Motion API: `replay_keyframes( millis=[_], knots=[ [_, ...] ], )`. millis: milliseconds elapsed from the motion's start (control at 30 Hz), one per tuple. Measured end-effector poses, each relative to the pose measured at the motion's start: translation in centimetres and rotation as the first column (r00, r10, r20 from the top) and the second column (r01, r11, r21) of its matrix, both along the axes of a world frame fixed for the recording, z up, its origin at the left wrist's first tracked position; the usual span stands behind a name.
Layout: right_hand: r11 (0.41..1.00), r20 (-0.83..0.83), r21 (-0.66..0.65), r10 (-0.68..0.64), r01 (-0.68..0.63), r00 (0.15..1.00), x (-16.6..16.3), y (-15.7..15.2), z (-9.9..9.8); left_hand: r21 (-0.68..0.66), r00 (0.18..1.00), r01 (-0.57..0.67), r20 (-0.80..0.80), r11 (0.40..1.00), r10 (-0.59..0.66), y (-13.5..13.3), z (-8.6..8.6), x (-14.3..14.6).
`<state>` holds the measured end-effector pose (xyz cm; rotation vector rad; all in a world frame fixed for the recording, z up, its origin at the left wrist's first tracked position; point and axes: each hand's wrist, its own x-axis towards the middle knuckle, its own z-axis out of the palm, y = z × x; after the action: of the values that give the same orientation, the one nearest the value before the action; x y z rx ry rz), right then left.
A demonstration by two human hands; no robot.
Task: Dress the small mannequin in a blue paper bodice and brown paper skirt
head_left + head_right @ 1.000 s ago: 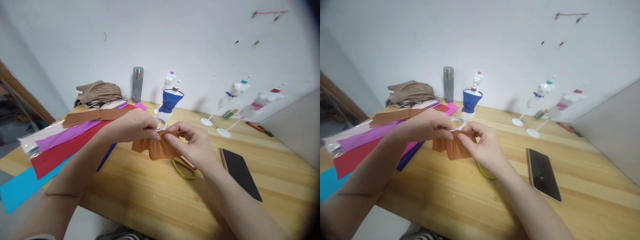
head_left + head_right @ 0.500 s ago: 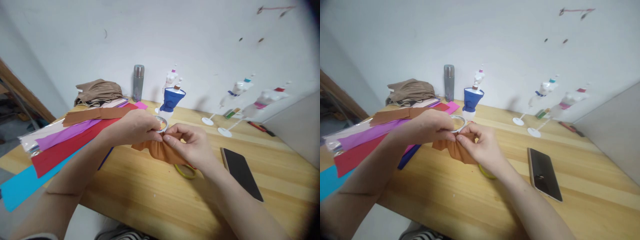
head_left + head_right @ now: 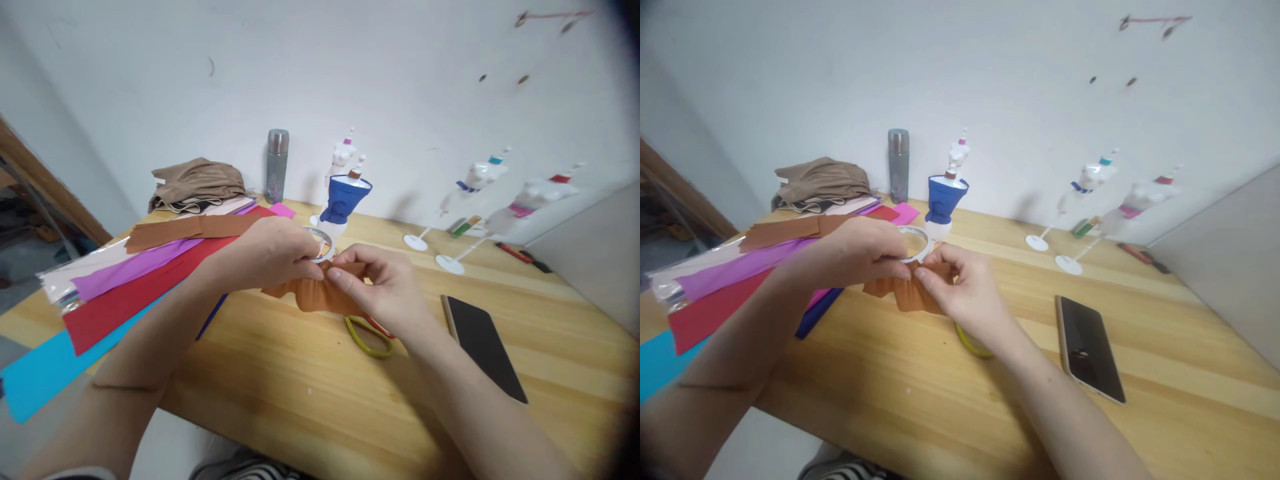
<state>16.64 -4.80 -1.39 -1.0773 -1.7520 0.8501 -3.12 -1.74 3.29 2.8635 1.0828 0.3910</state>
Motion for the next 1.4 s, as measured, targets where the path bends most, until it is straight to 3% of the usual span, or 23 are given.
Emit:
replay_keyframes(
  millis=[200,367,533,600,767,867,1267,1400],
  knots=[
    [0.994,0.057,-0.092,0.066,-0.061,0.996,0.00,0.35,0.24,-0.029,1.000,-0.012,0.007,1.000,0.012,0.18,0.10,-0.23],
    [0.999,0.154,0.024,0.034,-0.038,0.988,-0.06,0.31,-0.06,-0.080,0.993,0.068,0.103,0.995,-0.059,0.49,-0.11,-0.48],
    [0.992,0.226,0.127,-0.030,0.001,0.974,-0.28,0.32,-0.60,-0.289,0.987,0.093,0.150,0.953,-0.051,0.22,0.18,-0.41],
    [0.993,0.211,0.120,-0.031,0.005,0.977,-0.22,0.40,-0.58,-0.265,0.989,0.083,0.141,0.961,-0.046,0.26,0.24,-0.43],
    [0.998,0.080,0.060,0.017,-0.022,0.997,0.16,0.28,0.15,-0.061,0.995,0.064,0.080,0.996,-0.059,0.81,-0.06,-0.58],
    [0.997,0.015,0.076,-0.008,0.007,1.000,0.19,0.11,0.31,-0.039,0.996,0.072,0.053,0.997,-0.070,0.96,-0.20,-0.59],
    [0.995,0.059,0.101,0.018,-0.024,0.998,-0.02,-0.08,0.08,-0.053,0.998,0.041,0.058,0.998,-0.038,0.84,-0.34,-0.34],
    [0.991,0.060,0.098,0.090,-0.096,0.994,-0.07,0.10,-0.24,-0.257,0.994,0.075,0.091,0.964,-0.053,0.54,-0.17,-0.30]
  ],
)
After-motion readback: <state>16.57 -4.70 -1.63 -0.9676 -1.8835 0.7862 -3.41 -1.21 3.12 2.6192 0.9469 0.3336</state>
